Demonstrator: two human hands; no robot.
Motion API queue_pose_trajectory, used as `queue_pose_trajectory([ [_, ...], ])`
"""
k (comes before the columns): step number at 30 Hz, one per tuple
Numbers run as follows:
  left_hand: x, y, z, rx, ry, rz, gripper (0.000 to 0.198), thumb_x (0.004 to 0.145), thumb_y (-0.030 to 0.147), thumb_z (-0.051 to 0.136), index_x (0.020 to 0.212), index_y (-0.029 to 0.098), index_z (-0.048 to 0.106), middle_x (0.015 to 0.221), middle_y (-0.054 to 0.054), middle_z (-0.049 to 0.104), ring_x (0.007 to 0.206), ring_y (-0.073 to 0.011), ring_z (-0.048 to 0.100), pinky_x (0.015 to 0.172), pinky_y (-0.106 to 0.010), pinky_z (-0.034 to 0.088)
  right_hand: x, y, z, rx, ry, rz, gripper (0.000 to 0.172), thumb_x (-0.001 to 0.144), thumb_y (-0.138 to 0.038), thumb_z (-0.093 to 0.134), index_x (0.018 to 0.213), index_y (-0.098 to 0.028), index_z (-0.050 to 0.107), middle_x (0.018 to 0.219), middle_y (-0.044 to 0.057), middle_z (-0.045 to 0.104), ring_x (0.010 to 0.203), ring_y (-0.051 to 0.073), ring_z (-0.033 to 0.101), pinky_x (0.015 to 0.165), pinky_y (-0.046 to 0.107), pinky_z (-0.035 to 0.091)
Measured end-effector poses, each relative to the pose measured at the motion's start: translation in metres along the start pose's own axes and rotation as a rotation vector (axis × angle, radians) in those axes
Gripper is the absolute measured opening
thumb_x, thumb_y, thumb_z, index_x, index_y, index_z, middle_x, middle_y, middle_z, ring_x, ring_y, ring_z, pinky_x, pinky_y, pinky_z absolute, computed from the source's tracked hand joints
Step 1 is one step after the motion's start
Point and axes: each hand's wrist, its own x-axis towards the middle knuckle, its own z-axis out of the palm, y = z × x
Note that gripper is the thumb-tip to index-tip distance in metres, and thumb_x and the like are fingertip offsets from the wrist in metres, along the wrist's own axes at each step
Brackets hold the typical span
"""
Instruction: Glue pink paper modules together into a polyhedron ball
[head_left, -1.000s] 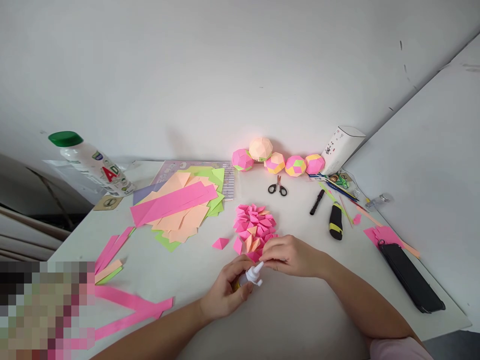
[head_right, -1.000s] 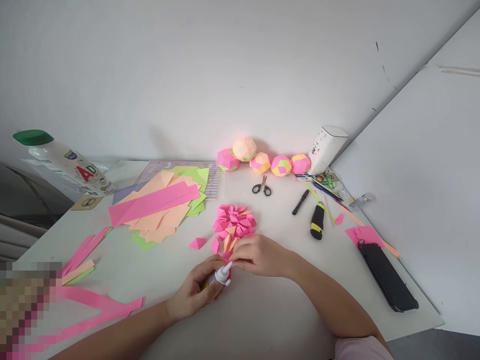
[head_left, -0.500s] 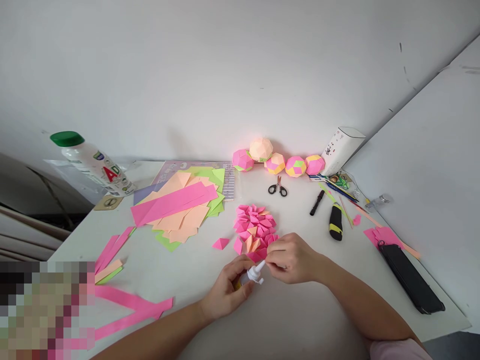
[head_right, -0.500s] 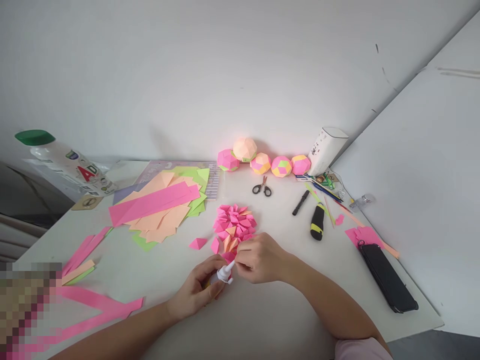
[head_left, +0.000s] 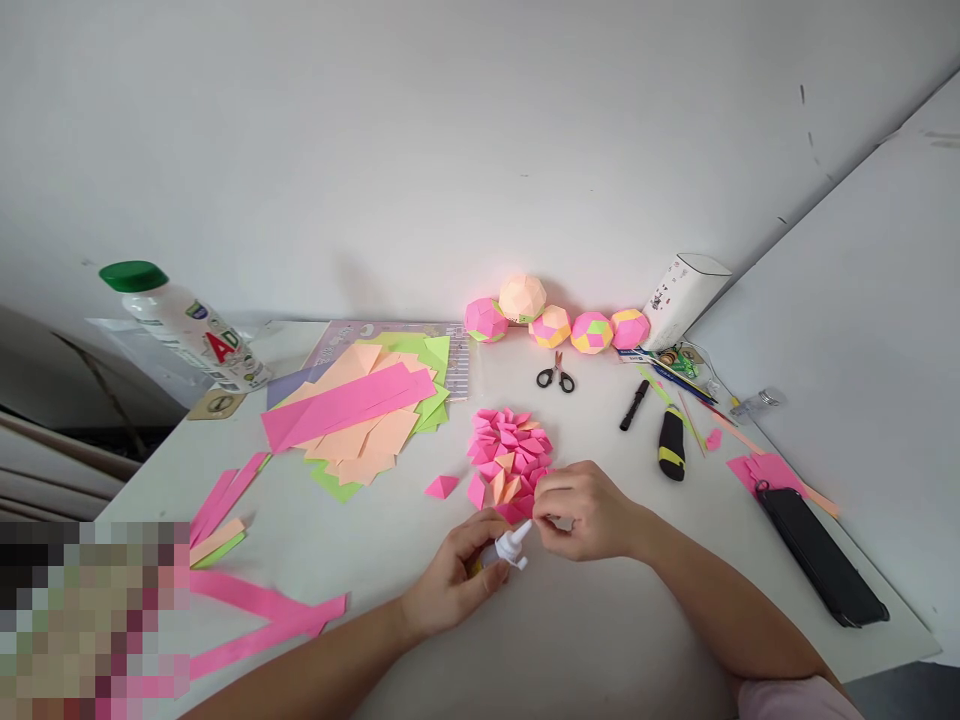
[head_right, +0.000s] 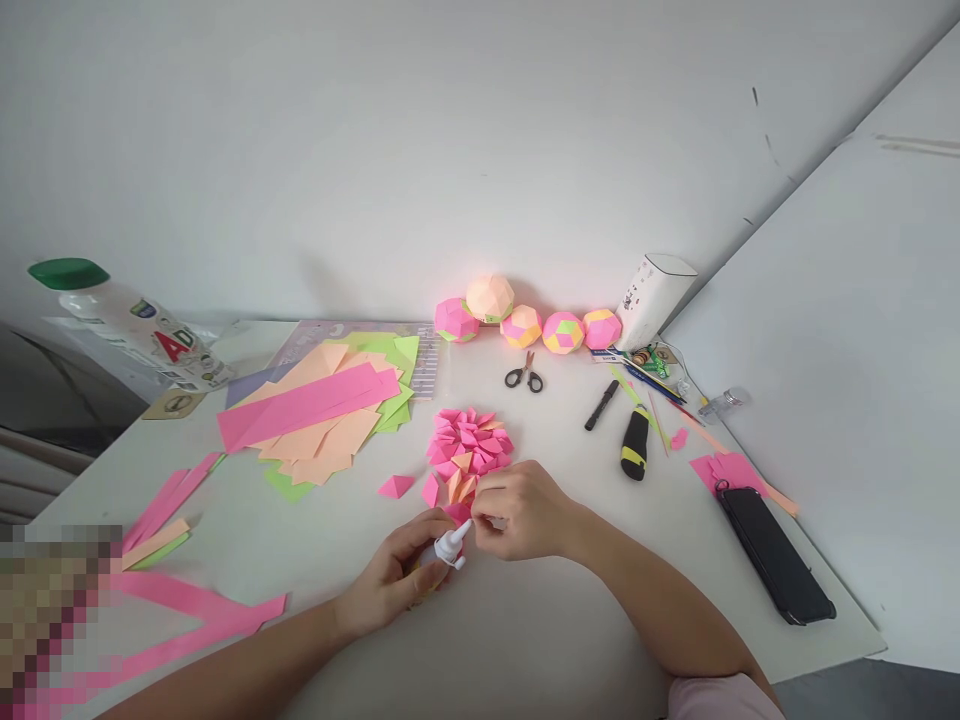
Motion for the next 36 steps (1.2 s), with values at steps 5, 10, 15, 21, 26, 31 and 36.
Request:
queue_pose_trajectory([
  [5, -0.0001, -0.0001, 0.0001, 0.011, 0.007, 0.002, 0.021, 0.083, 0.036, 0.054, 0.09, 0.016, 0.059, 0.084, -0.004, 0.047, 0.069, -0.0132, 0.045, 0.057, -0.025, 0.04, -0.001, 0.0001, -0.0014, 0.03, -0.024, -0.047, 0.015, 0.066, -0.01, 0.046, 0.054, -0.019, 0.045, 0.052, -0.004, 0.05, 0.047, 0.009, 0.033, 0.049, 0.023, 0.031],
  [10, 0.0003, -0.0006, -0.0013, 0.084, -0.004, 0.018, 0.023, 0.083, 0.038, 0.053, 0.089, 0.016, 0.061, 0.084, -0.005, 0.047, 0.071, -0.0145, 0.044, 0.057, -0.025, 0.039, -0.0001, -0.0002, -0.0004, 0.027, 0.005, -0.019, 0.015, 0.067, -0.009, 0.046, 0.056, -0.019, 0.048, 0.054, -0.003, 0.051, 0.048, 0.009, 0.035, 0.049, 0.022, 0.032],
  [15, 0.0002, -0.0022, -0.0013, 0.048, 0.014, 0.027, 0.023, 0.083, 0.037, 0.053, 0.091, 0.017, 0.061, 0.083, -0.004, 0.047, 0.069, -0.0136, 0.043, 0.054, -0.023, 0.038, 0.0001, -0.0015, -0.0028, 0.024, -0.035, 0.032, 0.014, 0.065, -0.009, 0.046, 0.055, -0.019, 0.047, 0.053, -0.004, 0.047, 0.048, 0.009, 0.033, 0.048, 0.022, 0.031],
  [21, 0.0002, -0.0013, -0.0012, 0.032, 0.028, 0.006, 0.025, 0.083, 0.039, 0.054, 0.09, 0.016, 0.061, 0.082, -0.005, 0.047, 0.07, -0.014, 0.044, 0.053, -0.023, 0.039, -0.0004, -0.002, -0.0081, 0.077, -0.075, 0.025, 0.014, 0.074, -0.011, 0.048, 0.067, -0.018, 0.058, 0.061, -0.001, 0.055, 0.051, 0.01, 0.043, 0.052, 0.022, 0.037],
  [26, -0.0001, -0.0021, -0.0017, 0.03, 0.029, -0.003, 0.026, 0.082, 0.038, 0.055, 0.094, 0.016, 0.061, 0.084, -0.005, 0.049, 0.071, -0.0144, 0.045, 0.054, -0.024, 0.04, 0.0002, -0.0013, -0.0084, 0.077, -0.096, 0.027, 0.012, 0.083, -0.02, 0.053, 0.087, -0.016, 0.065, 0.07, 0.002, 0.065, 0.056, 0.011, 0.053, 0.053, 0.022, 0.042],
  [31, -0.0003, -0.0023, -0.0016, 0.016, 0.028, -0.021, 0.025, 0.082, 0.039, 0.055, 0.09, 0.016, 0.061, 0.082, -0.004, 0.047, 0.07, -0.0139, 0.044, 0.053, -0.023, 0.04, -0.003, 0.0033, -0.0025, -0.01, -0.095, -0.084, 0.02, 0.091, -0.02, 0.048, 0.082, -0.017, 0.066, 0.075, 0.004, 0.068, 0.062, 0.012, 0.059, 0.055, 0.024, 0.043],
  [36, 0.0005, 0.0006, -0.0008, -0.015, 0.038, -0.048, 0.027, 0.081, 0.041, 0.056, 0.087, 0.015, 0.061, 0.08, -0.003, 0.047, 0.066, -0.0124, 0.043, 0.052, -0.023, 0.039, -0.0065, 0.0057, -0.0021, -0.103, -0.087, -0.112, 0.023, 0.09, -0.012, 0.045, 0.08, -0.019, 0.065, 0.07, 0.002, 0.066, 0.06, 0.012, 0.056, 0.054, 0.025, 0.04],
])
